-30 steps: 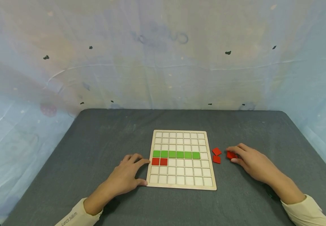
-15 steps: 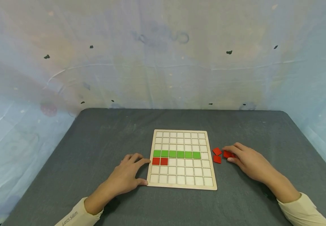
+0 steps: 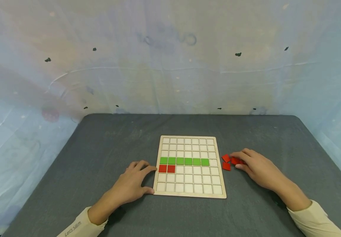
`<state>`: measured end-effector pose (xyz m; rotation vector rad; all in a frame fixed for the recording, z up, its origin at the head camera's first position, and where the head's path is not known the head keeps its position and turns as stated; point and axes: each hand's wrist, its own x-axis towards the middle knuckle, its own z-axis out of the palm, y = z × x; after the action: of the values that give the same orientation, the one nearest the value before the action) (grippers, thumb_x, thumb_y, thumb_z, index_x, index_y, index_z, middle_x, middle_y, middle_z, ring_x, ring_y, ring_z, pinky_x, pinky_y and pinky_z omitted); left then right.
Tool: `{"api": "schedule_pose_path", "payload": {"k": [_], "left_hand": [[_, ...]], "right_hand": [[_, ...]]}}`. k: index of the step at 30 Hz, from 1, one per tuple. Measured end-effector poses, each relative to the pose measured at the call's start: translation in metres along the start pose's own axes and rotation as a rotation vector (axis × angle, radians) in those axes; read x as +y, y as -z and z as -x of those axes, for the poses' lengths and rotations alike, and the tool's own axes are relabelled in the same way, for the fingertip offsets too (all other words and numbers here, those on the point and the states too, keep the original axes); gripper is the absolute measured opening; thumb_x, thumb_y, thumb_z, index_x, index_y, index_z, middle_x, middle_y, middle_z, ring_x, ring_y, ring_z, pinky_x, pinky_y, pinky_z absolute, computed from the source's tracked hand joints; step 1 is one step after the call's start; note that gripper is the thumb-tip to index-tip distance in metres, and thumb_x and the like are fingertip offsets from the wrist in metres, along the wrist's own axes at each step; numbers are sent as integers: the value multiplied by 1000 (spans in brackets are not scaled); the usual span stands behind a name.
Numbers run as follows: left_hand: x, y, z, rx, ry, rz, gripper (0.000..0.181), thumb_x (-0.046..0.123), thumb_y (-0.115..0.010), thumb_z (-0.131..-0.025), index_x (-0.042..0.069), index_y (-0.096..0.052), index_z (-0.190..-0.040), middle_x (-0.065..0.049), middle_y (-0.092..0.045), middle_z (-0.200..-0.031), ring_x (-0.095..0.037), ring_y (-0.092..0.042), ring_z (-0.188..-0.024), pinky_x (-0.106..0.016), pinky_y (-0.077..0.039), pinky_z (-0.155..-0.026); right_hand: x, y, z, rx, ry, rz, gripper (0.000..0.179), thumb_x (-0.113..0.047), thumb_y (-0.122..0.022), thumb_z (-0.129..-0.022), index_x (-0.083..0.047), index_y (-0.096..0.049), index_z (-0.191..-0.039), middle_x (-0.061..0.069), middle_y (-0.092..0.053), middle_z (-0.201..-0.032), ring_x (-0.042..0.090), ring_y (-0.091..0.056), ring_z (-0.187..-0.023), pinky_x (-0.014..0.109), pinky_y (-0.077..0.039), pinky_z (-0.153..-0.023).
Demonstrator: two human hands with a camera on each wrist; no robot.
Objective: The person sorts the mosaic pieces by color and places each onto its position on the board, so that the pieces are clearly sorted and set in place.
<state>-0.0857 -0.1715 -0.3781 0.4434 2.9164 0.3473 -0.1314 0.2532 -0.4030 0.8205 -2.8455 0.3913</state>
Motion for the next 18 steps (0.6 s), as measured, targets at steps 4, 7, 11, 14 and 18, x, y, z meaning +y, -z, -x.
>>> {"api": "schedule_pose_path", "payload": {"k": [4,7,11,14,18], "left_hand": [[0,0,0,-2,-6,8,70,42,-88,-71,27,-61,-135,-4,-55,-134,-35,-49,-128,-58,-53,-83],[1,1,0,-6,-3,10,70,42,-87,-72,27,-61,-135,-4,-55,-134,-35,-49,-128,-58,-53,-83],[1,2,0,-9,7,5,71,42,-88,-72,27,-61,-135,-4,-55,-134,-35,-49,-128,-57,-53,-82],[2,2,0,-8,9,2,71,42,-88,-71,27,-61,-135,-4,-55,-134,-35,-48,-128,-57,-53,-83],[2,2,0,-10,9,1,71,42,-88,-72,27,-61,-135,-4,-55,-134,-35,-49,-129,-57,-53,-84]], "right_hand": [[-2,-2,-3,1,15,-1,40,-23,-76,-88,-20,-65,-126,-1,-65,-107,12,-60,-87,38,-52,-73],[-4,-4,-5,3,23,-1,40,-22,-76,-88,-20,-65,-126,-2,-65,-107,12,-60,-88,37,-52,-74],[-7,-6,-8,4,39,-2,39,-23,-76,-88,-21,-65,-126,-4,-64,-105,10,-60,-88,35,-52,-74],[-11,-9,-12,8,63,-4,40,-23,-76,-88,-21,-66,-126,-5,-64,-104,9,-59,-87,35,-51,-73],[-15,-11,-16,9,85,-16,38,-24,-75,-89,-21,-66,-126,-6,-64,-104,8,-58,-87,35,-51,-73]]}}
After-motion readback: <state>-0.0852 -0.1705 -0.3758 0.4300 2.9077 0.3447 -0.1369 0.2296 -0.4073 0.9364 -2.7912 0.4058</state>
